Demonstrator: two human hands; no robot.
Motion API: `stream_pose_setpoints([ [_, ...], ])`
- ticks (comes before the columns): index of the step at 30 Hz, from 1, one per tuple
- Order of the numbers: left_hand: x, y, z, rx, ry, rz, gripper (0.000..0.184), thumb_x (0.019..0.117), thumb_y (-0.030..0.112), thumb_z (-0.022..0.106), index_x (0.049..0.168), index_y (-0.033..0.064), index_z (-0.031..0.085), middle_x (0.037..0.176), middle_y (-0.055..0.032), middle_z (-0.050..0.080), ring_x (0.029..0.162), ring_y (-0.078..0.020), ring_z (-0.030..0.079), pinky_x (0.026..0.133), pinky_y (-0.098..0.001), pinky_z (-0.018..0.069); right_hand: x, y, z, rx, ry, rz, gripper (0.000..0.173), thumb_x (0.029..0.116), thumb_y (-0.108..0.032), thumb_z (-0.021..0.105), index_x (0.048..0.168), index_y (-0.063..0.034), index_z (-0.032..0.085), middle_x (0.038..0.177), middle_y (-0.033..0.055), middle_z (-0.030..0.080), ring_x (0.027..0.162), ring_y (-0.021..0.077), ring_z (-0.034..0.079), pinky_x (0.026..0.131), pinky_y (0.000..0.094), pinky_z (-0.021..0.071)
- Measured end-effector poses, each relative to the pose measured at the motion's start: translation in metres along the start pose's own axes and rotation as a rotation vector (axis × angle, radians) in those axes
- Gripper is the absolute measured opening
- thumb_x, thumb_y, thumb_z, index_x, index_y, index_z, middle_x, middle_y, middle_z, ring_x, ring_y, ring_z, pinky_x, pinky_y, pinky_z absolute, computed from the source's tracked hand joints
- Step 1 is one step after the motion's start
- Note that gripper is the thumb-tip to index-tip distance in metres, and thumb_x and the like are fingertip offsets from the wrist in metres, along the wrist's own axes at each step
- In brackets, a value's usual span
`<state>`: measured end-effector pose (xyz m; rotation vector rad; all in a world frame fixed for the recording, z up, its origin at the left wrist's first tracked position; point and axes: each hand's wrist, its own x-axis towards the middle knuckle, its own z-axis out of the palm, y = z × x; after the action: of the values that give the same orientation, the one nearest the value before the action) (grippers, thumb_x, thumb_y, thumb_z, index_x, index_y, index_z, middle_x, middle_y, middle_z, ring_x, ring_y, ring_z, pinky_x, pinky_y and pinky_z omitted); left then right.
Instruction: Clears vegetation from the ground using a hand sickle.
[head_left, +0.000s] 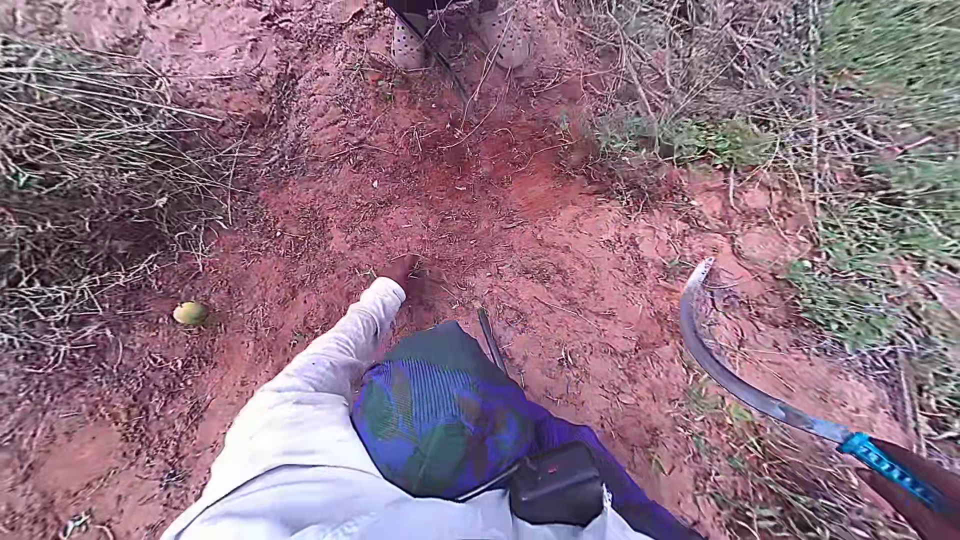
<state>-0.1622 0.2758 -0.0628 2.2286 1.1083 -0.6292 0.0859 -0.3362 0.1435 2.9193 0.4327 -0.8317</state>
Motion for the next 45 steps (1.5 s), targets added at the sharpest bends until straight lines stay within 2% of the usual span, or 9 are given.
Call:
stream_pose_setpoints([
  [3,0.014,0.044,-0.031,-0.161,0.162,0.097,0.056,0.1038,0.008,0.060,0.155,-0.0020,0.040,0.154,-0.0322,0.045,0.145,-0.0471,0.044,0.121,-0.0608,0.0325,0.006,-0.010,0.010,0.066,0.059,-0.051,0.043,0.0976,-0.024,0.069,0.136,-0.0064,0.066,0.121,0.0333,0.067,0.112,0.0587,0.062,0.091,0.0797,0.0418],
  [7,0.024,0.129,-0.046,-0.135,0.101,0.161,0.051,0.1077,0.018,0.055,0.155,0.0024,0.043,0.151,-0.0298,0.050,0.143,-0.0467,0.046,0.119,-0.0643,0.0325,0.012,-0.097,0.022,-0.022,0.132,-0.269,0.040,0.0997,-0.020,0.069,0.137,-0.0071,0.065,0.120,0.0312,0.069,0.108,0.0564,0.065,0.084,0.0755,0.0470],
  [11,-0.003,0.186,-0.071,0.068,-0.007,0.241,0.050,0.1068,0.013,0.053,0.155,0.0014,0.043,0.152,-0.0302,0.049,0.144,-0.0466,0.045,0.119,-0.0635,0.0325,0.035,-0.232,0.018,-0.347,-0.154,-0.415,0.045,0.1095,-0.019,0.046,0.152,-0.0049,0.047,0.141,0.0284,0.057,0.131,0.0490,0.054,0.103,0.0636,0.0429],
  [17,-0.012,0.205,-0.134,0.103,0.090,0.326,0.057,0.1029,0.016,0.064,0.154,-0.0010,0.043,0.153,-0.0319,0.047,0.146,-0.0465,0.042,0.121,-0.0627,0.0290,0.087,-0.339,0.046,-0.380,-0.243,-0.482,0.037,0.1042,-0.002,0.048,0.139,0.0078,0.053,0.145,0.0312,0.052,0.135,0.0495,0.050,0.105,0.0678,0.0393],
  [26,-0.053,0.252,-0.151,0.302,0.067,0.351,0.058,0.1024,0.020,0.065,0.153,-0.0004,0.045,0.149,-0.0329,0.050,0.143,-0.0475,0.045,0.119,-0.0649,0.0313,0.095,-0.186,-0.041,-0.268,0.003,-0.060,0.029,0.1009,-0.009,0.057,0.125,0.0051,0.065,0.129,0.0300,0.064,0.122,0.0499,0.060,0.094,0.0687,0.0467],
  [33,-0.137,0.351,-0.122,0.701,-0.067,0.303,0.053,0.1074,0.016,0.056,0.153,-0.0052,0.040,0.154,-0.0305,0.047,0.148,-0.0440,0.041,0.121,-0.0596,0.0294,0.039,-0.176,0.019,-0.197,-0.162,-0.376,0.042,0.1070,-0.018,0.049,0.146,-0.0016,0.051,0.141,0.0305,0.055,0.128,0.0521,0.055,0.099,0.0701,0.0439],
  [37,-0.105,0.369,-0.085,0.632,0.003,0.417,0.058,0.1024,0.014,0.064,0.153,-0.0027,0.043,0.151,-0.0328,0.049,0.144,-0.0473,0.045,0.118,-0.0633,0.0329,0.058,-0.174,0.029,-0.244,-0.186,-0.381,0.040,0.1059,-0.014,0.051,0.144,-0.0006,0.053,0.144,0.0295,0.053,0.130,0.0508,0.054,0.101,0.0689,0.0432],
  [42,-0.085,0.369,-0.059,0.579,-0.044,0.439,0.054,0.1031,0.019,0.064,0.151,0.0011,0.048,0.147,-0.0295,0.054,0.141,-0.0448,0.049,0.117,-0.0625,0.0361,0.071,-0.096,-0.016,-0.098,-0.016,-0.083,0.037,0.1026,-0.005,0.051,0.138,0.0048,0.056,0.137,0.0313,0.059,0.127,0.0510,0.056,0.099,0.0691,0.0446],
  [45,-0.093,0.364,-0.050,0.348,-0.023,0.385,0.054,0.1055,0.023,0.061,0.152,0.0006,0.045,0.150,-0.0290,0.051,0.144,-0.0406,0.047,0.120,-0.0566,0.0342,0.089,-0.061,-0.017,0.114,-0.009,0.067,0.042,0.1062,-0.022,0.050,0.142,0.0012,0.055,0.139,0.0299,0.058,0.131,0.0476,0.055,0.103,0.0672,0.0429],
])
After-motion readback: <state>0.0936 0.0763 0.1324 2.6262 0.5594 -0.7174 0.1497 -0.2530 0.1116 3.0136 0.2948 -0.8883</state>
